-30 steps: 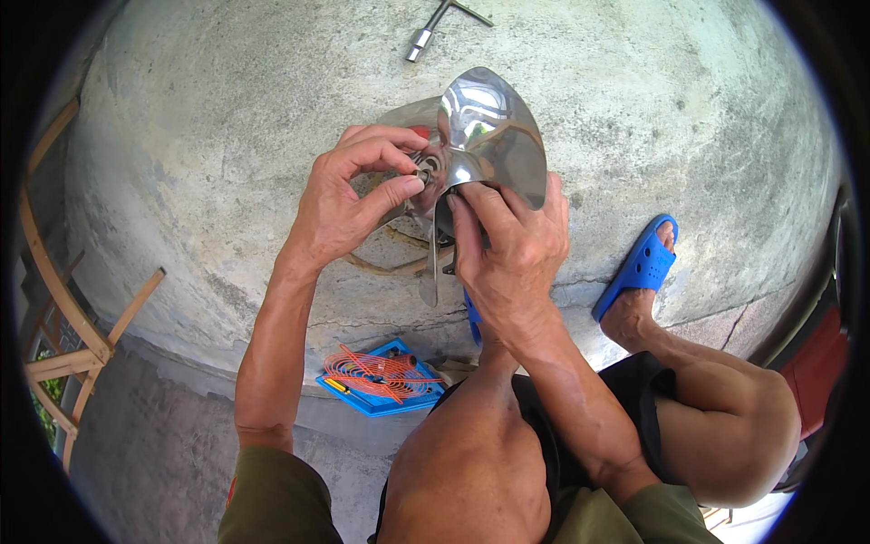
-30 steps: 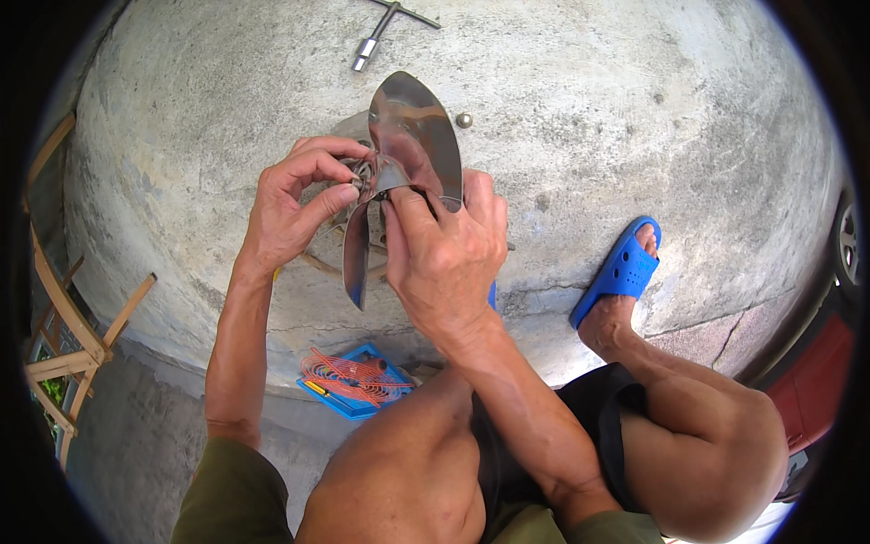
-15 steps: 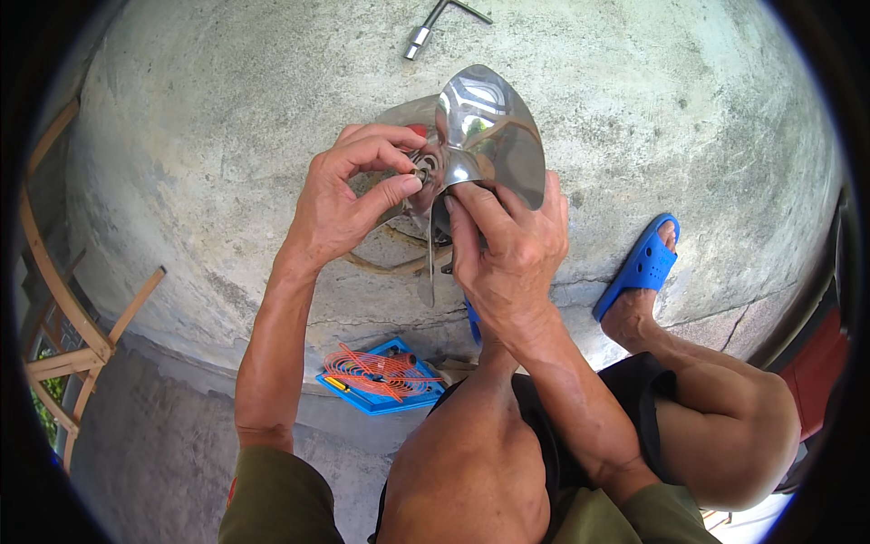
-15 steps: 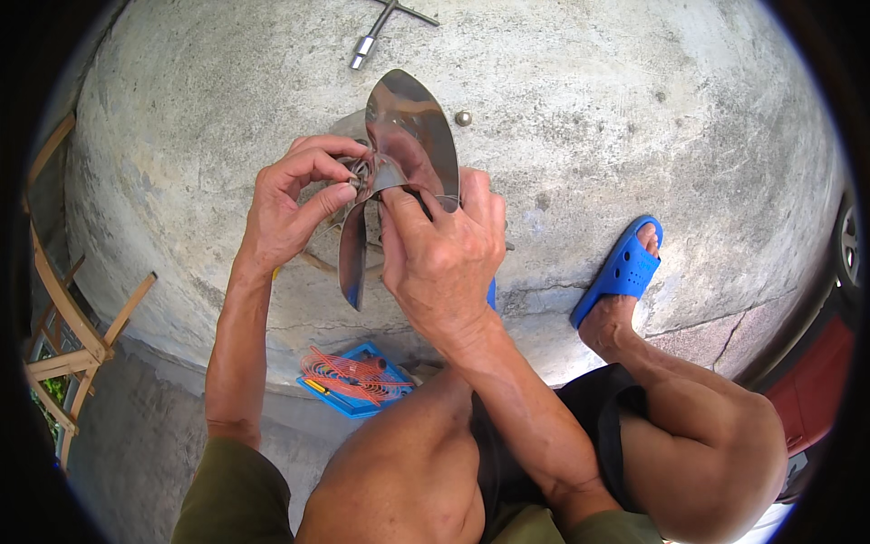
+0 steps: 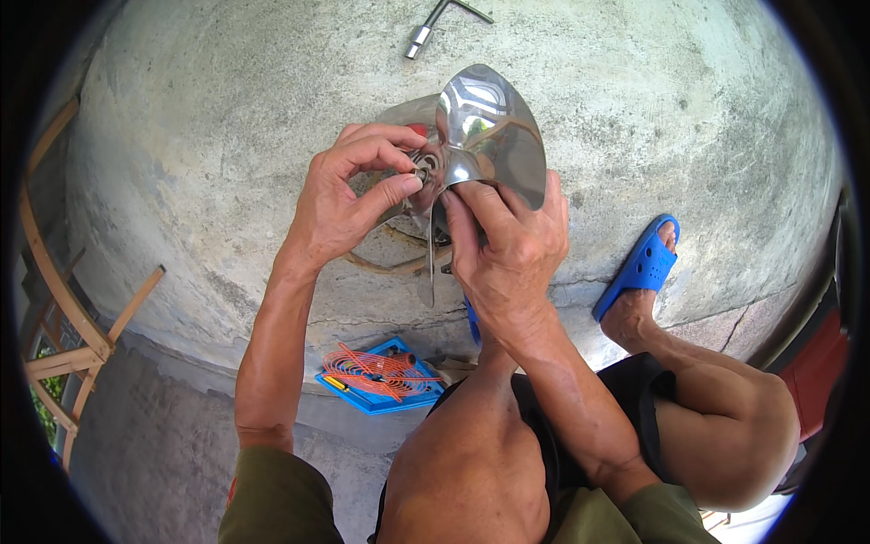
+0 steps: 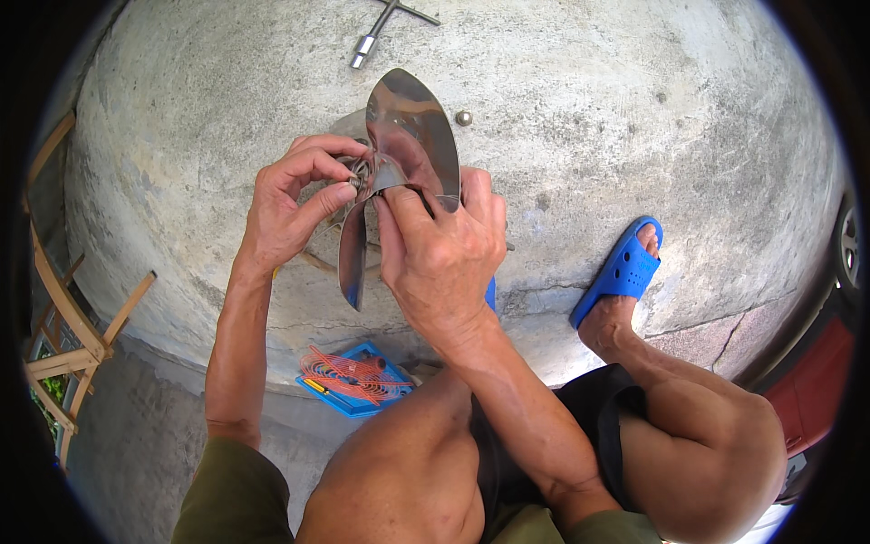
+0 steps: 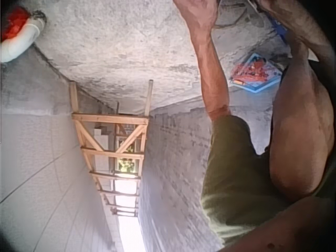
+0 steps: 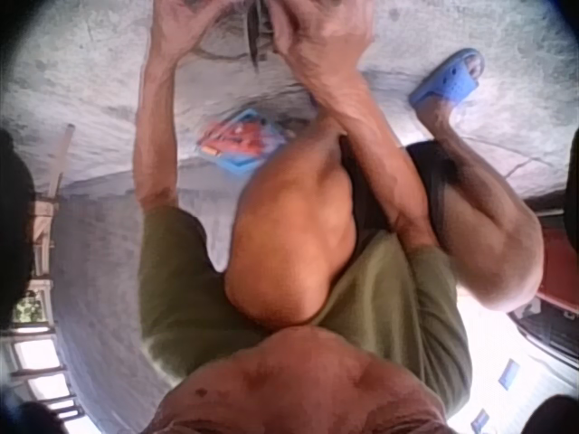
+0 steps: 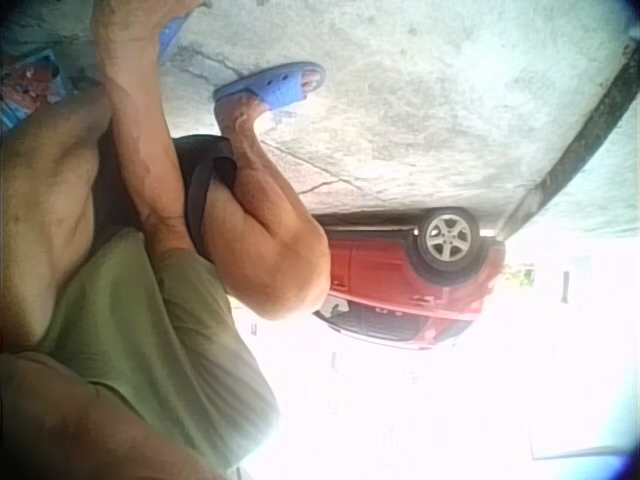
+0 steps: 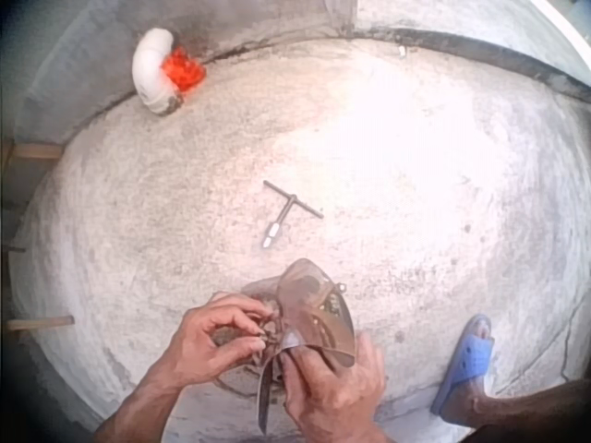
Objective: The person attaches a three-blade fan to a small electric motor, aligns the blades, and secures them with a nut and washer using a T-handle wrench. The assembly is held and rotated during tightening.
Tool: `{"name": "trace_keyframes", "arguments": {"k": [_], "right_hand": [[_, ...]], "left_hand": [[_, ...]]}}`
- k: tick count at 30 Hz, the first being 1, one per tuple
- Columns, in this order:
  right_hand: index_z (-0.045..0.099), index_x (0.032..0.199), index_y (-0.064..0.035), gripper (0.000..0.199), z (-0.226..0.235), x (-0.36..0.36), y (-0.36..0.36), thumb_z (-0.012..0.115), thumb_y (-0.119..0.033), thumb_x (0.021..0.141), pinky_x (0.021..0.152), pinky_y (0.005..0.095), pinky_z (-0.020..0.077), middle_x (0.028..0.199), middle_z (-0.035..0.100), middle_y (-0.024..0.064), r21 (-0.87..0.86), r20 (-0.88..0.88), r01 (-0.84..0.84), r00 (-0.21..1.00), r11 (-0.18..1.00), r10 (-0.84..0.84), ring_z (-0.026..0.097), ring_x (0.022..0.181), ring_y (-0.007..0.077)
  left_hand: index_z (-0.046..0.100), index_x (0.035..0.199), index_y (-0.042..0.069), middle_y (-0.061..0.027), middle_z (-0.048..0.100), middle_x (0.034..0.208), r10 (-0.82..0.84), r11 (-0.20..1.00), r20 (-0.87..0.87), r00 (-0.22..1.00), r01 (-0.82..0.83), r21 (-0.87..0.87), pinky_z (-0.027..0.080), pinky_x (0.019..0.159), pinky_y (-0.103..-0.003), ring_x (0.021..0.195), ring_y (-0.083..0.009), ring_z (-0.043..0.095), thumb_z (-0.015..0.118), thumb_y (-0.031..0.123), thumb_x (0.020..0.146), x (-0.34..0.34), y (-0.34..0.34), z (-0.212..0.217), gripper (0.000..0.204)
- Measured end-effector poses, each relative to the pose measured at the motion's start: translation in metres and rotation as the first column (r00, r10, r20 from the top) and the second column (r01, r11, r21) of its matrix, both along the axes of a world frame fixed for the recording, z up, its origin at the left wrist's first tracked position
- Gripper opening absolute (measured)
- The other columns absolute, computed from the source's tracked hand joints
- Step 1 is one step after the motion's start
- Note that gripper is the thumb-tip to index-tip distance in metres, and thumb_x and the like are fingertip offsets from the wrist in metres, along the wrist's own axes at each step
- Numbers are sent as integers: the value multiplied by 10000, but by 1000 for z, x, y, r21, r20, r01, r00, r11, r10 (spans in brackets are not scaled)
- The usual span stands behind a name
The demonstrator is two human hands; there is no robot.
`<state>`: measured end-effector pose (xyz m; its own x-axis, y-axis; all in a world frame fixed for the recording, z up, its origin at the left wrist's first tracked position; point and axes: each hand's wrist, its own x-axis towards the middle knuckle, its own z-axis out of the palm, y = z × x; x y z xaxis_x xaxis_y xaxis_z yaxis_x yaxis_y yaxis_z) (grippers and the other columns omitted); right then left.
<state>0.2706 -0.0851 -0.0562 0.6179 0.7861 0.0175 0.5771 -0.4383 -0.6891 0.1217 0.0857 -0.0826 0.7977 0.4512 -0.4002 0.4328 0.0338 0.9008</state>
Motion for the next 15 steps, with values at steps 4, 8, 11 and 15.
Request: {"name": "trace_keyframes", "arguments": {"k": [4,8,11,15], "right_hand": [[839,995,-103,168,-2,0,1,929,-99,853,793,501,504,982,795,73,13,1,10,1000,1000,-10,654,936,379],[758,906,-89,169,-11,-8,0,885,-201,913,798,491,463,1035,717,103,22,-2,14,1000,1000,-14,626,1030,345],[747,904,-69,189,-12,-10,1,868,-210,933,802,491,460,1008,704,146,4,-26,30,999,1000,-30,629,1047,354],[751,921,-69,188,-13,-8,-1,864,-218,938,809,494,465,1032,703,161,13,-7,50,999,999,-50,635,1035,375]], "left_hand": [[783,1086,15,-162,749,1449,-3,1000,-4,1000,3,-12,578,1178,-448,1386,-262,683,830,22,999,0,2,0,99],[758,1078,16,-162,739,1448,-4,1000,-38,999,4,-6,507,1218,-448,1396,-267,669,835,40,994,-6,4,0,116],[758,1027,11,-139,778,1392,34,999,-14,999,-34,-13,544,1179,-446,1376,-256,673,838,13,976,-5,3,-2,95],[748,1017,13,-141,774,1399,15,1000,-13,1000,-15,-4,536,1178,-440,1384,-251,666,831,11,977,0,2,-1,93]]}}
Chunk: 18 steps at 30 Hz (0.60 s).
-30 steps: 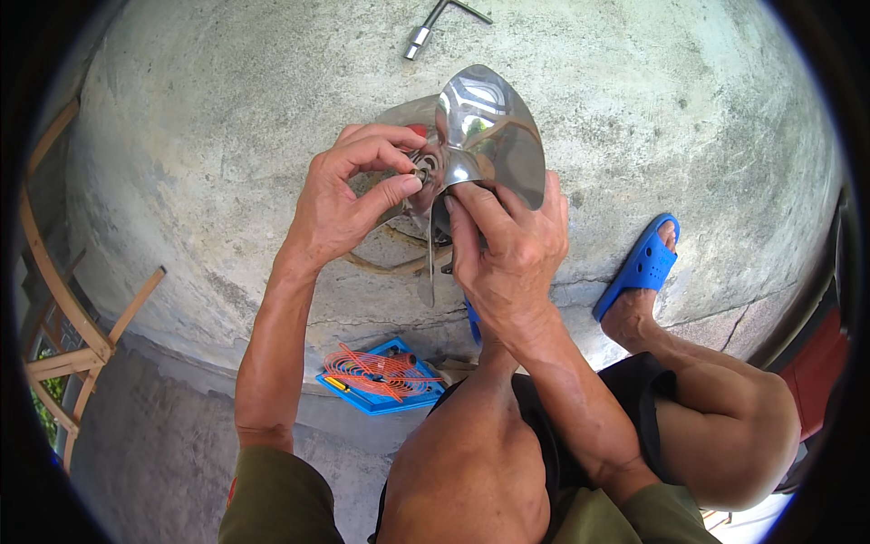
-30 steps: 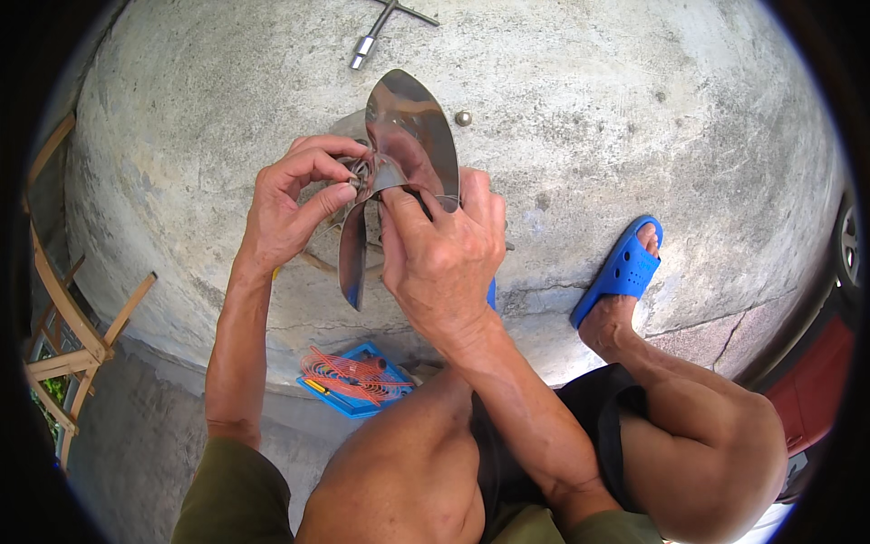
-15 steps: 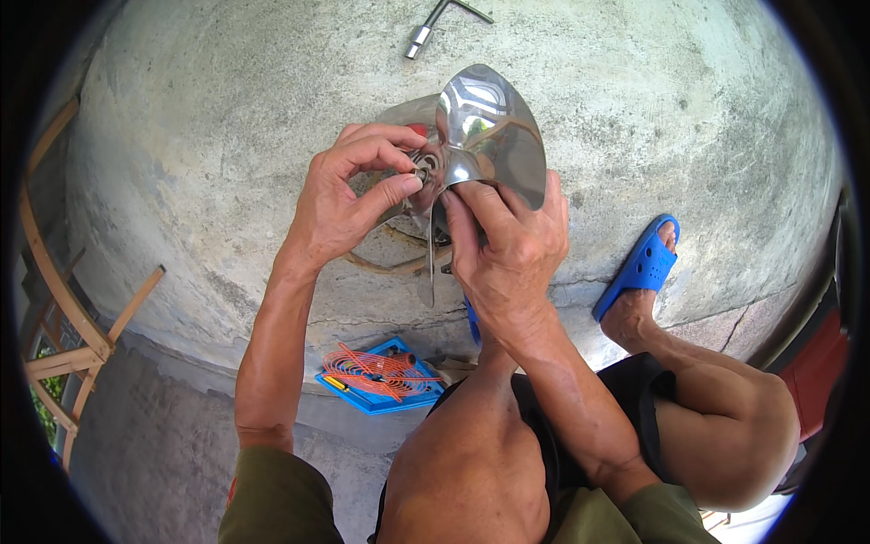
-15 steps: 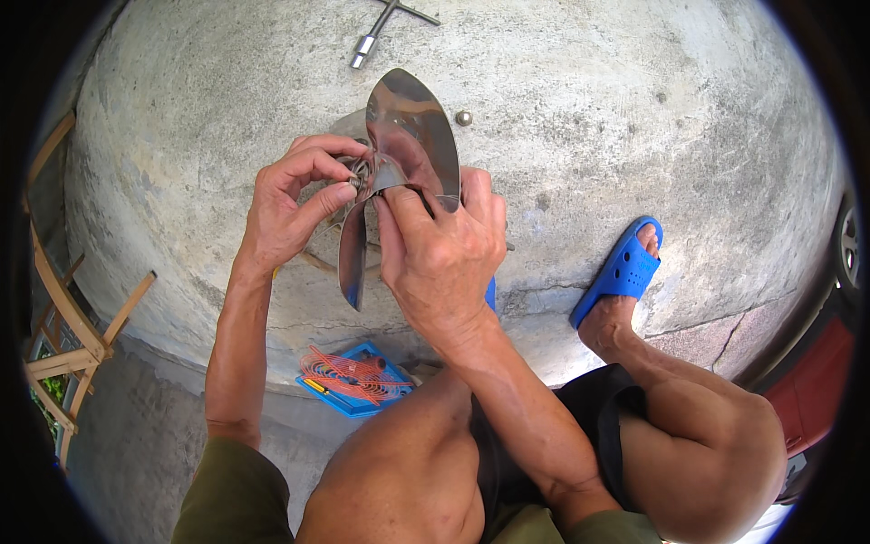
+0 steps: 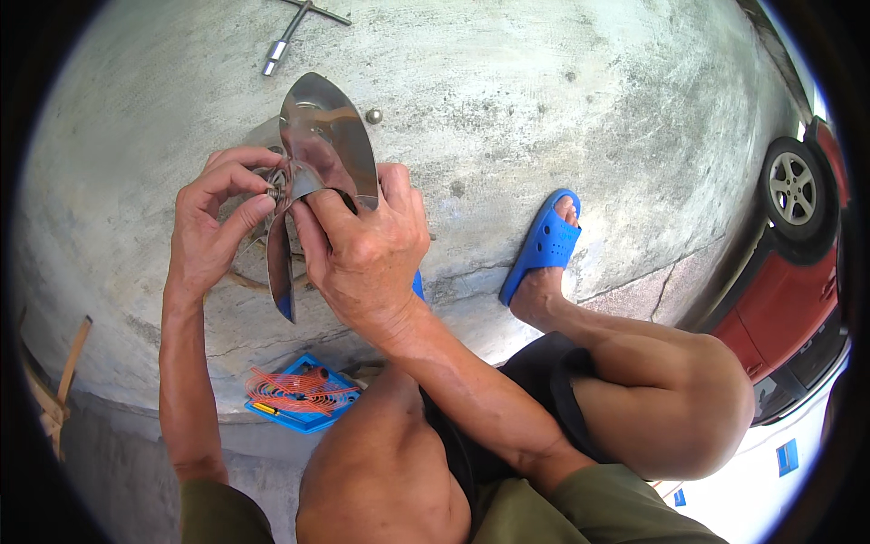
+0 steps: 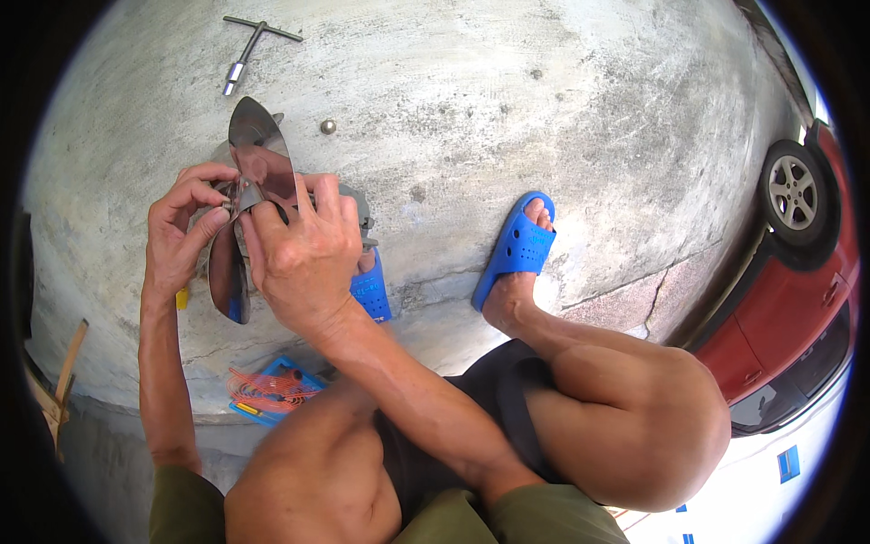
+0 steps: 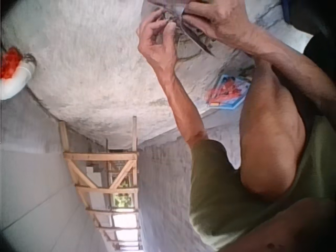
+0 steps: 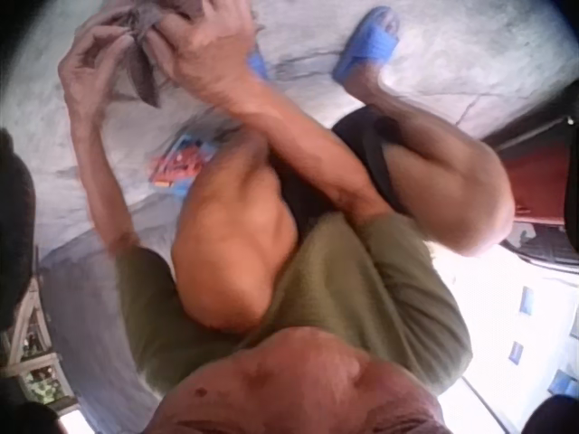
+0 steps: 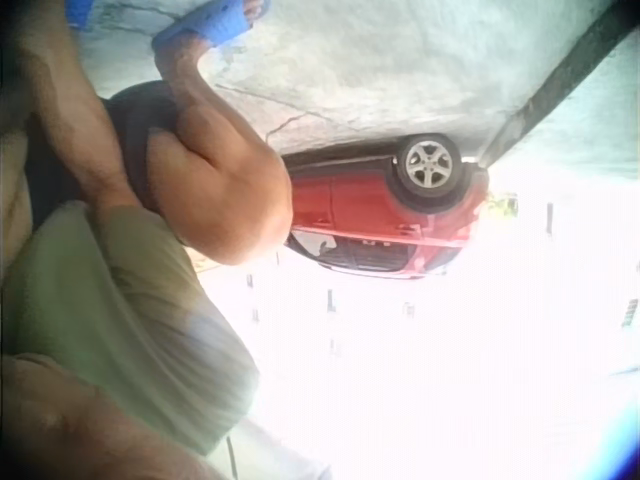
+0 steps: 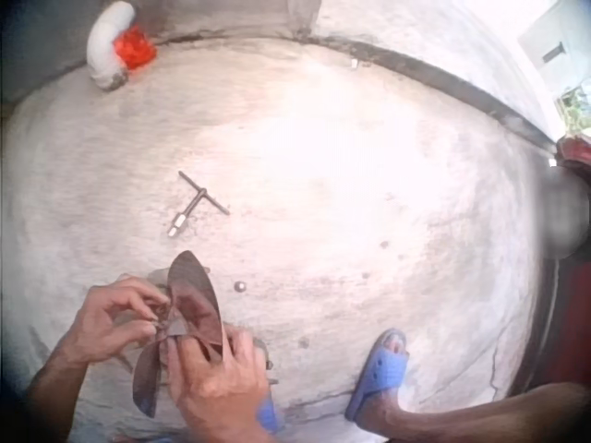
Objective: The person attaches a three-blade fan to a small electric motor, aligns the blades, and secures them with a nut and washer using a T-handle wrench. The assembly is held and rotated during tightening.
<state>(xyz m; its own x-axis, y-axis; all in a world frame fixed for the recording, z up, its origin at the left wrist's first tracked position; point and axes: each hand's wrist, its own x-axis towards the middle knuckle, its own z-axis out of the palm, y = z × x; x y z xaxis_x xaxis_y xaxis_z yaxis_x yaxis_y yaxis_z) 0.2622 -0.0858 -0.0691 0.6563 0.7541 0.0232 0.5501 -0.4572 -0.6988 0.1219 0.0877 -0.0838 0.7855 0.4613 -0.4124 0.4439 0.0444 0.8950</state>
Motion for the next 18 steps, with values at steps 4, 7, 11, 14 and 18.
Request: {"name": "trace_keyframes", "arguments": {"k": [4,7,11,14,18], "right_hand": [[753,919,-64,186,1,-2,-1,865,-212,938,816,495,469,1055,712,159,-2,-9,16,1000,1000,-16,642,1042,374],[753,913,-60,184,3,-1,-1,865,-205,934,824,499,473,1070,720,155,6,-7,22,1000,1000,-22,646,1047,371],[767,887,-99,168,-3,0,-1,909,-189,873,771,491,475,1130,783,82,19,26,8,1000,1000,-9,639,993,360],[760,860,-114,181,-5,0,0,928,-178,847,737,485,478,1203,819,44,19,40,1,999,1000,-2,636,958,350],[783,903,-109,166,-2,0,0,929,-164,849,752,482,489,1224,819,38,-9,35,-17,999,1000,17,647,966,343]], "left_hand": [[745,1015,15,-144,768,1410,18,1000,-14,1000,-18,-18,531,1177,-434,1385,-244,660,822,4,979,0,-2,1,85],[743,1010,15,-145,765,1416,29,999,-15,999,-29,-34,526,1184,-432,1383,-237,657,818,3,980,0,-2,0,81],[752,1022,15,-143,764,1416,6,1000,-11,1000,-7,-22,526,1184,-429,1382,-235,656,814,3,984,-1,-1,1,73],[749,1040,14,-147,749,1437,-15,1000,-5,1000,15,-17,513,1193,-430,1383,-238,658,808,14,996,-2,0,-1,73],[756,1051,12,-146,751,1434,16,999,-7,1000,-16,-37,527,1196,-435,1384,-247,672,818,8,996,-5,-1,-2,82]]}}
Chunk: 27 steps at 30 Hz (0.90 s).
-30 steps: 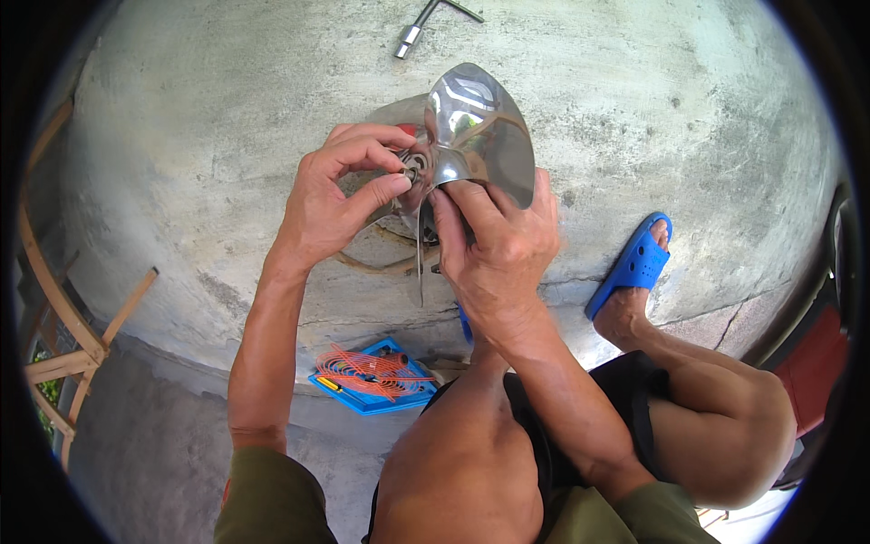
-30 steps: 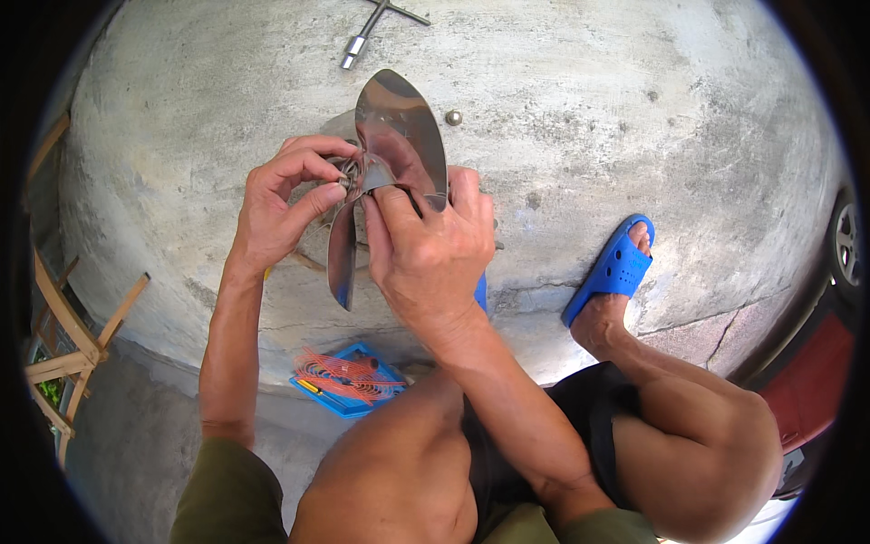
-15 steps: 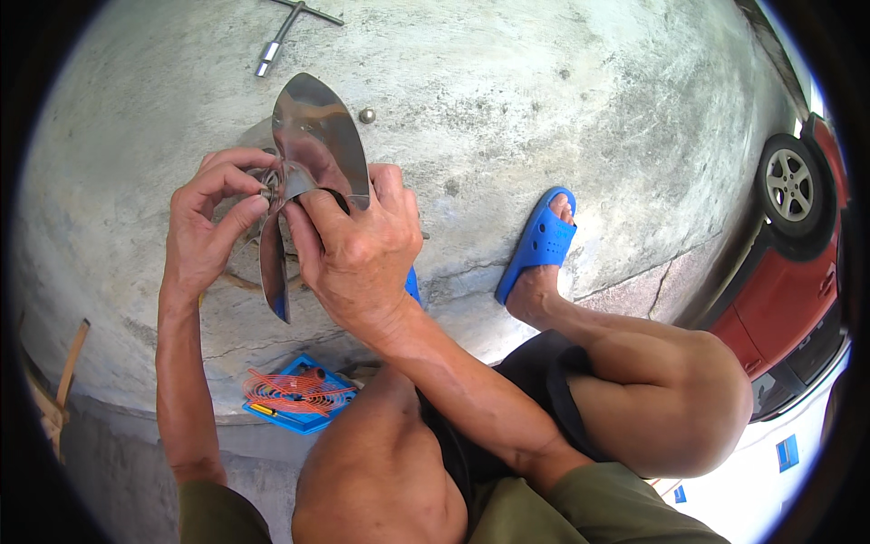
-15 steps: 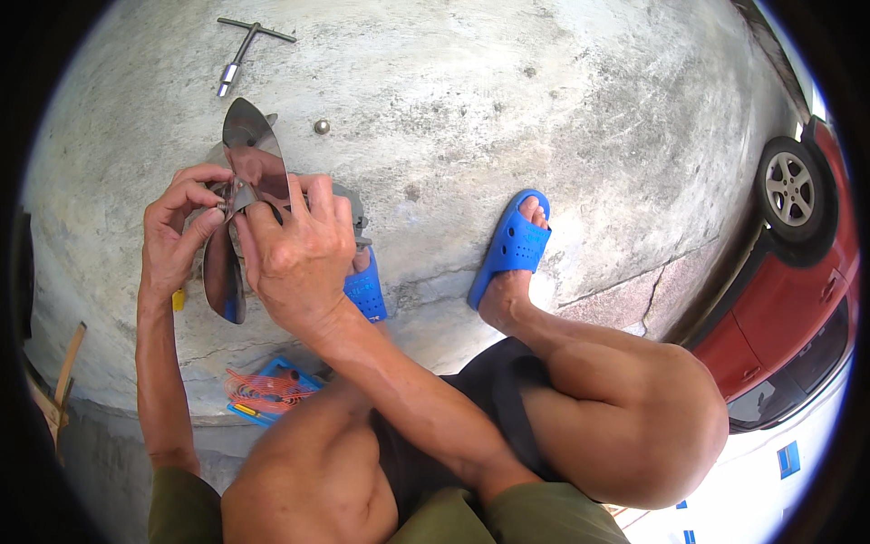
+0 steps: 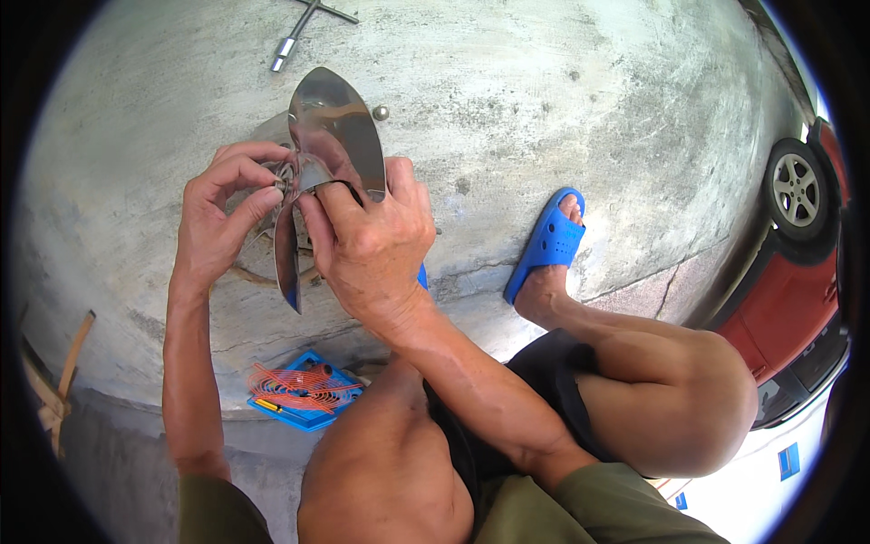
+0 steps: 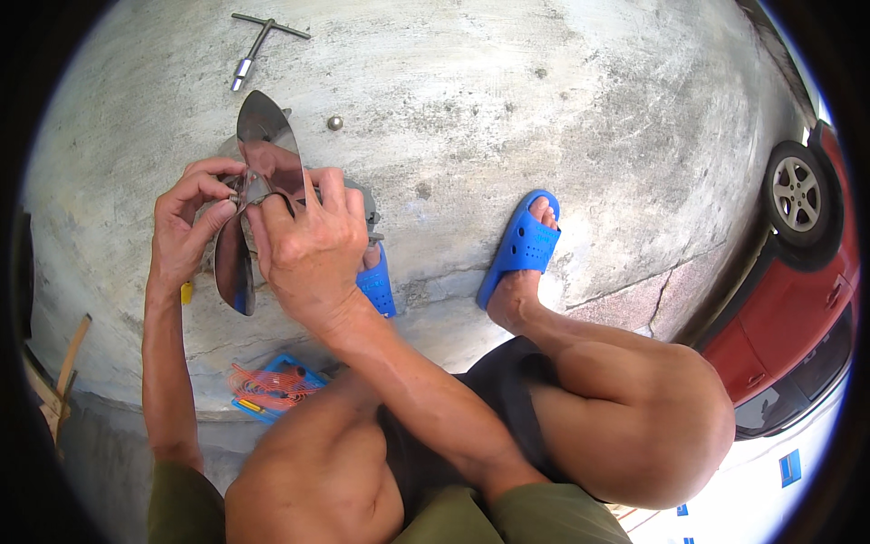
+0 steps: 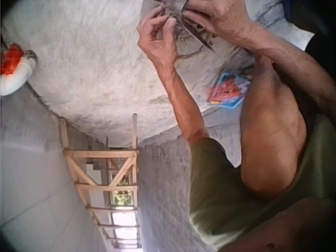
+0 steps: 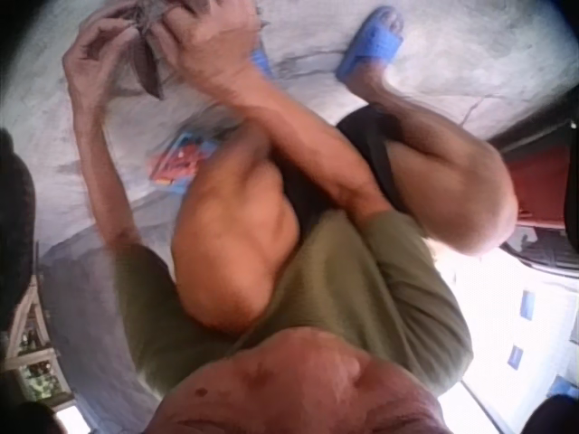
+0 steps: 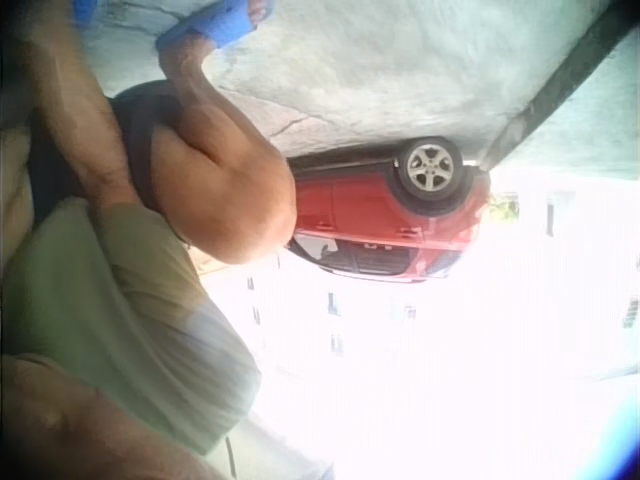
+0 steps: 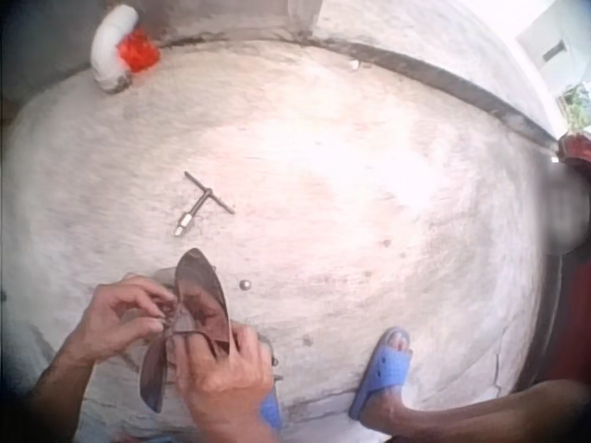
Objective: The person attaches a three-blade fan to a small electric motor, aligns the blades, and secures them with a nut and washer using a T-handle wrench. The assembly is held and rotated during tightening.
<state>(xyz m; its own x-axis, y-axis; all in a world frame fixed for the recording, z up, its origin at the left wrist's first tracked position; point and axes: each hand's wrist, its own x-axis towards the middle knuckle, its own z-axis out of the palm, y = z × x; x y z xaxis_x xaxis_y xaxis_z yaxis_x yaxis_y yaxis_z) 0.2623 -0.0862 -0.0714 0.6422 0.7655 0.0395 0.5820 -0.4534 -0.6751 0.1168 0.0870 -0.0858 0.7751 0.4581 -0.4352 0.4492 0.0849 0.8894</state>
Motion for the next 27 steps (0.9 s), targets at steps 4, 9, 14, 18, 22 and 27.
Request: {"name": "trace_keyframes", "arguments": {"k": [4,9,14,18,22,27], "right_hand": [[830,1033,-105,211,9,7,-1,932,-149,855,799,490,509,1127,808,67,-10,-32,-44,999,999,44,664,1000,365],[836,1050,-101,201,12,11,-5,915,-94,865,827,507,534,1080,796,88,13,-53,-64,997,998,64,673,1002,389],[848,1060,-103,216,13,10,-2,915,-73,858,833,507,550,1067,789,96,11,-57,-46,997,999,46,682,999,395],[851,1050,-100,220,13,7,-1,926,-71,845,824,495,553,1056,787,98,-16,-51,-16,999,1000,15,686,999,391],[853,1043,-102,227,15,7,0,936,-71,833,814,485,553,1039,786,90,-10,-64,-9,998,1000,8,687,991,384],[850,1025,-105,218,13,7,-1,941,-78,829,808,490,554,1025,784,86,-19,-50,-19,999,1000,18,683,978,380]], "left_hand": [[776,1079,11,-146,756,1431,-10,1000,22,1000,10,24,553,1187,-439,1379,-248,682,836,7,992,0,-1,-1,105],[783,1092,13,-144,759,1440,-25,999,27,999,24,45,580,1173,-432,1368,-246,688,842,12,992,3,-2,0,116],[807,1078,11,-119,800,1401,6,999,42,999,-8,38,619,1139,-405,1342,-242,702,859,30,981,4,-2,0,112],[810,1070,5,-125,805,1397,6,999,37,999,-8,45,621,1134,-407,1341,-245,704,860,36,985,4,-1,1,104],[810,1074,1,-128,803,1398,4,999,43,999,-7,54,627,1122,-404,1335,-243,707,864,49,990,4,-1,1,110],[808,1078,3,-129,803,1396,-2,998,56,998,-2,67,633,1108,-398,1316,-240,717,871,66,994,3,-1,-1,122]]}}
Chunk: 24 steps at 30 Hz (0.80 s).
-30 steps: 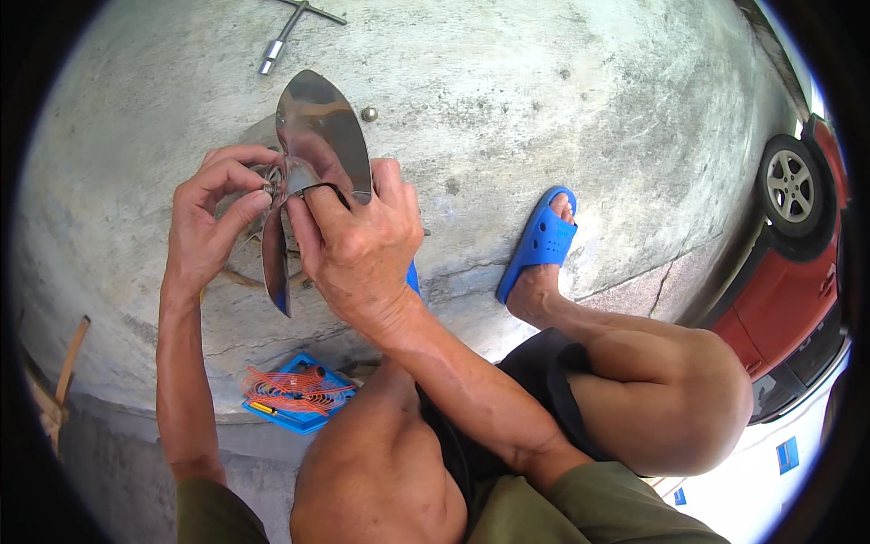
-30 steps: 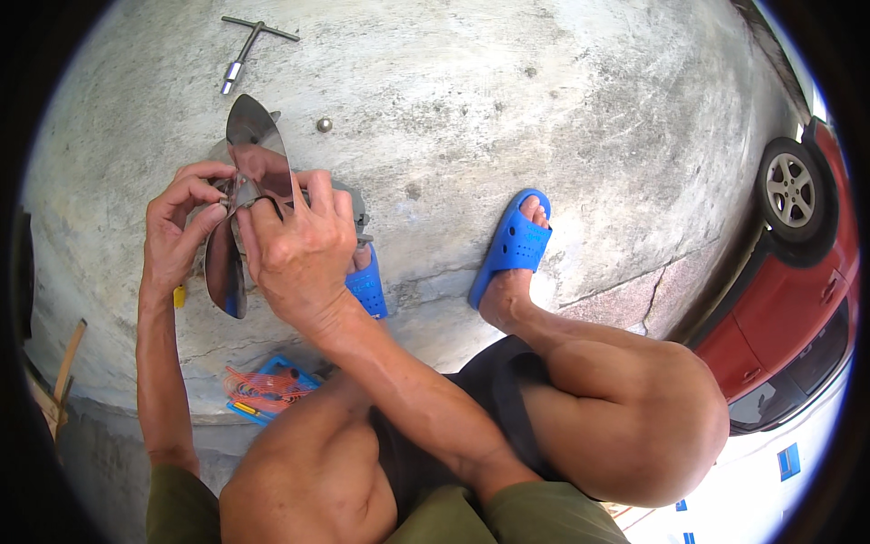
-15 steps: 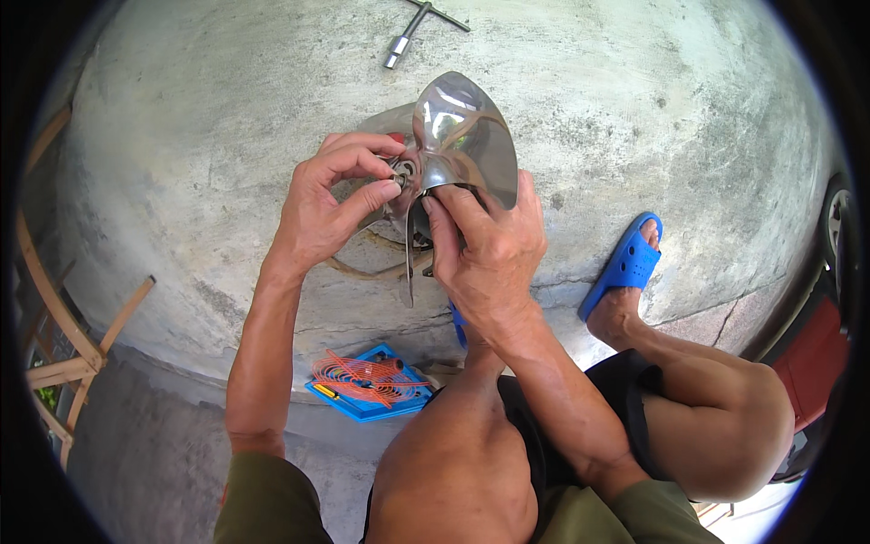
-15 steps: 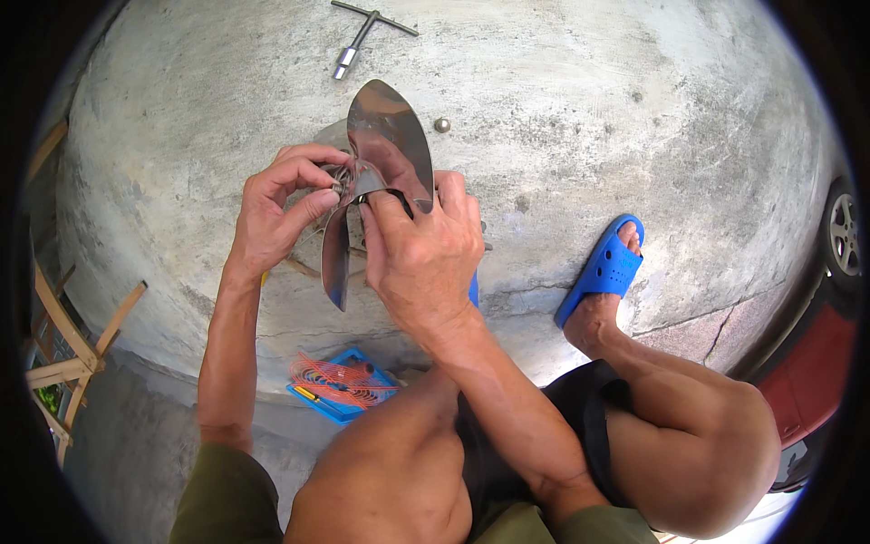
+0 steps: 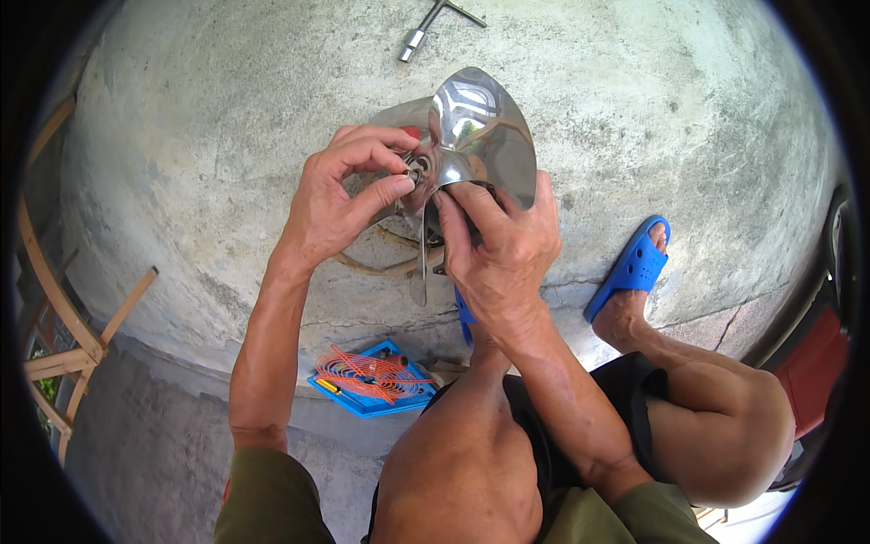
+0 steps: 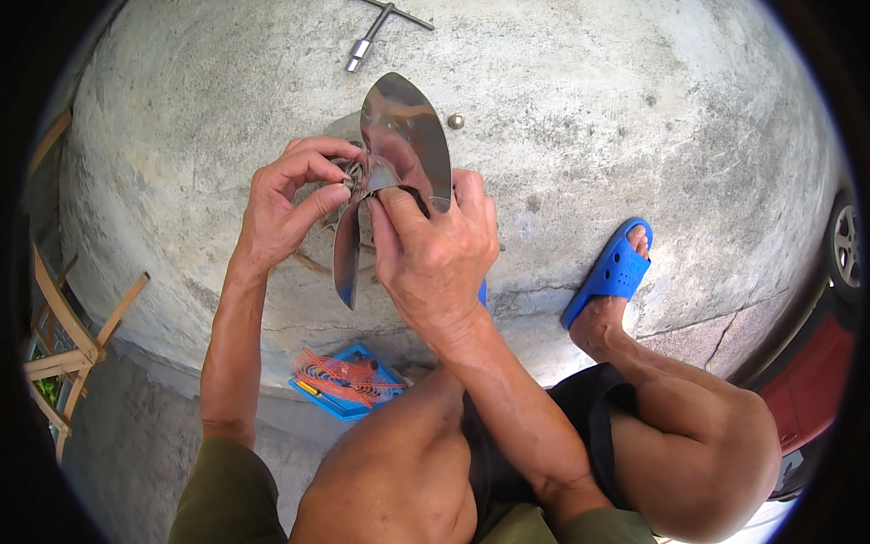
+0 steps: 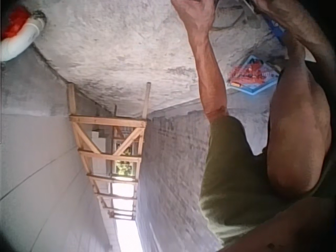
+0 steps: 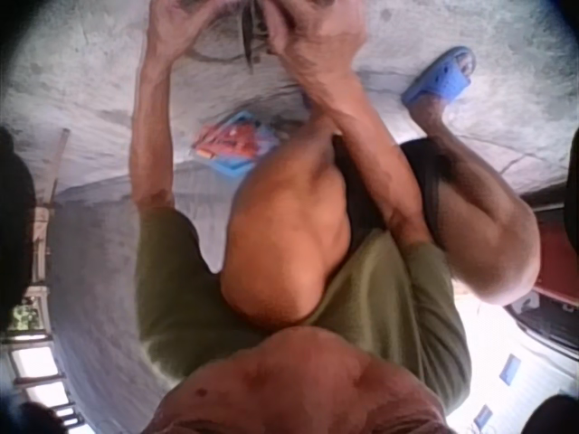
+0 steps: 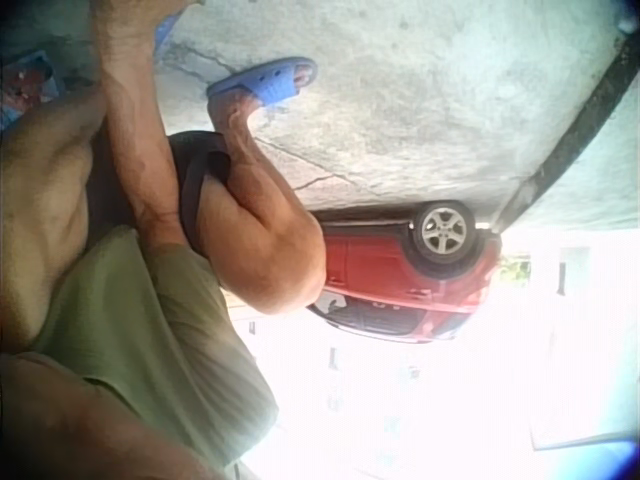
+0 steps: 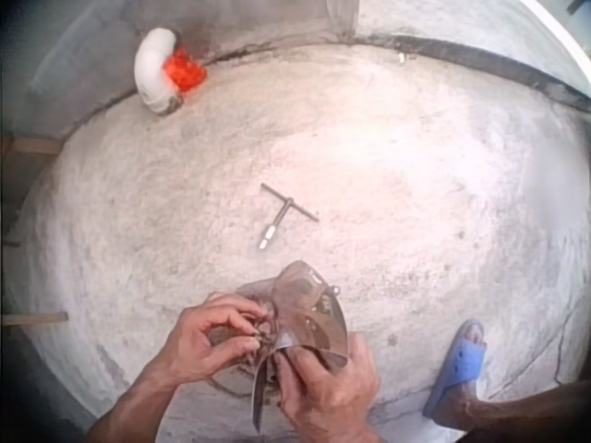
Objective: The person attaches a three-blade fan to a small electric motor, aligns the blades, and secures them with a nut and washer using a T-handle wrench. The assembly is held and rotated during tightening.
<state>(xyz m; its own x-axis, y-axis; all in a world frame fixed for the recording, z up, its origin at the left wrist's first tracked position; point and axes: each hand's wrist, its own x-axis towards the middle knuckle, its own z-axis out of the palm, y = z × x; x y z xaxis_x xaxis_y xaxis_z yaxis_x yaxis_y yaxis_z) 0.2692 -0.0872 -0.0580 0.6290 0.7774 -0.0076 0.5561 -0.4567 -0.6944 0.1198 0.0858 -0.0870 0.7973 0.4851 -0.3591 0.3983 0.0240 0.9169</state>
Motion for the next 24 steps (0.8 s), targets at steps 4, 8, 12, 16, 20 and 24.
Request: {"name": "trace_keyframes", "arguments": {"k": [4,8,12,16,20,24], "right_hand": [[845,1010,-107,211,-1,1,2,946,-88,826,793,488,553,1015,778,87,17,23,0,1000,1000,0,681,969,377],[839,996,-108,213,-2,1,2,960,-106,820,781,487,553,997,769,87,3,24,-2,1000,1000,2,681,962,373],[839,991,-111,221,-1,1,2,970,-115,813,777,485,551,989,767,84,-6,23,6,1000,1000,-6,679,949,370],[844,993,-112,221,-2,-1,0,971,-110,812,777,484,547,986,771,79,7,16,11,1000,1000,-11,674,941,365],[845,996,-110,225,-2,0,0,968,-100,807,788,487,547,986,774,78,0,33,-17,999,1000,17,673,948,371],[839,1022,-102,242,3,4,-1,956,-83,811,807,497,554,1006,773,89,1,18,-54,998,999,54,685,977,385]], "left_hand": [[809,1079,7,-128,803,1396,-5,1000,-3,1000,5,1,635,1104,-395,1313,-238,719,874,72,995,0,0,0,125],[811,1080,9,-126,803,1398,0,1000,-9,1000,0,-10,637,1100,-394,1310,-233,722,876,73,993,0,0,1,126],[812,1082,10,-123,804,1396,11,1000,-9,1000,-11,-19,639,1100,-393,1306,-227,725,877,69,991,0,0,0,126],[812,1082,10,-122,805,1388,9,1000,-5,1000,-9,-12,640,1098,-390,1307,-226,725,877,67,989,1,-1,1,127],[812,1081,11,-121,806,1387,9,1000,-1,1000,-9,-9,640,1097,-388,1310,-228,723,877,64,986,0,0,0,126],[812,1078,13,-118,805,1393,7,1000,-6,1000,-7,-22,640,1097,-385,1315,-228,718,875,60,984,0,0,0,123]]}}
